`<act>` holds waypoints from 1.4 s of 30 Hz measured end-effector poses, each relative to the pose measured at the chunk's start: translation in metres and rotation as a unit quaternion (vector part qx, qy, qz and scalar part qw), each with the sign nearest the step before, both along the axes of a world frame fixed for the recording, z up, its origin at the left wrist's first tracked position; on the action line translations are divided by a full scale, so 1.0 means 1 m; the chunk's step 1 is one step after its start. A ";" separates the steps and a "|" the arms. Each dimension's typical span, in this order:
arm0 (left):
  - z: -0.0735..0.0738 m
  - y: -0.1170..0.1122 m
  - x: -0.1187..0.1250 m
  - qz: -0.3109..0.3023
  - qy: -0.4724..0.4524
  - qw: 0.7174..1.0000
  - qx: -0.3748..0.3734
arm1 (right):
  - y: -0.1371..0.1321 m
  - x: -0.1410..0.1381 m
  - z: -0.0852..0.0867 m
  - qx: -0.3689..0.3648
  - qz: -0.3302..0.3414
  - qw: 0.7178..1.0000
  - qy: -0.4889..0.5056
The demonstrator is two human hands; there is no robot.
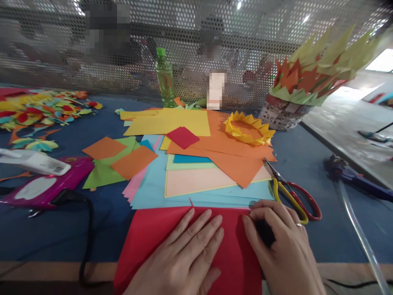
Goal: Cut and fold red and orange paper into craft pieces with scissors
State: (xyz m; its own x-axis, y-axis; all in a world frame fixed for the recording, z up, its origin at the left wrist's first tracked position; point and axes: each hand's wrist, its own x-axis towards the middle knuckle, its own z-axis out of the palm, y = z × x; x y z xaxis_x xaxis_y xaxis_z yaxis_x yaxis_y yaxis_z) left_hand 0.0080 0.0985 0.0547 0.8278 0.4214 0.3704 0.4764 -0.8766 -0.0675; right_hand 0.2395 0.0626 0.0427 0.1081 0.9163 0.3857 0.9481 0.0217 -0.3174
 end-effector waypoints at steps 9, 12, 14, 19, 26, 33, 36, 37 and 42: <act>-0.001 0.002 -0.001 -0.008 -0.003 1.000 0.006 | 0.001 -0.004 0.004 0.014 -0.038 0.999 0.034; 0.001 0.001 -0.001 -0.008 -0.006 1.000 0.000 | 0.000 -0.005 0.004 0.017 -0.046 0.998 0.041; 0.001 0.000 -0.001 -0.007 -0.007 1.000 0.001 | -0.001 -0.005 0.004 0.021 -0.037 0.998 0.037; 0.000 -0.001 -0.001 -0.005 -0.001 1.000 0.002 | -0.001 -0.003 0.002 0.018 -0.015 0.999 0.034; 0.000 0.001 0.001 -0.009 0.002 1.000 0.003 | 0.001 -0.001 0.004 -0.001 -0.011 0.999 0.039; -0.002 0.000 0.000 -0.007 -0.002 1.000 0.014 | 0.002 -0.001 0.004 -0.020 -0.011 0.999 0.034; -0.002 0.000 0.000 0.000 -0.009 1.000 0.000 | 0.001 -0.001 0.003 -0.024 -0.013 0.999 0.033; -0.002 0.000 0.000 -0.001 -0.010 1.000 -0.002 | 0.001 0.000 0.003 -0.022 -0.017 0.999 0.033; -0.003 0.001 0.000 -0.002 0.000 1.000 0.015 | 0.002 -0.002 0.002 -0.002 -0.015 0.999 0.028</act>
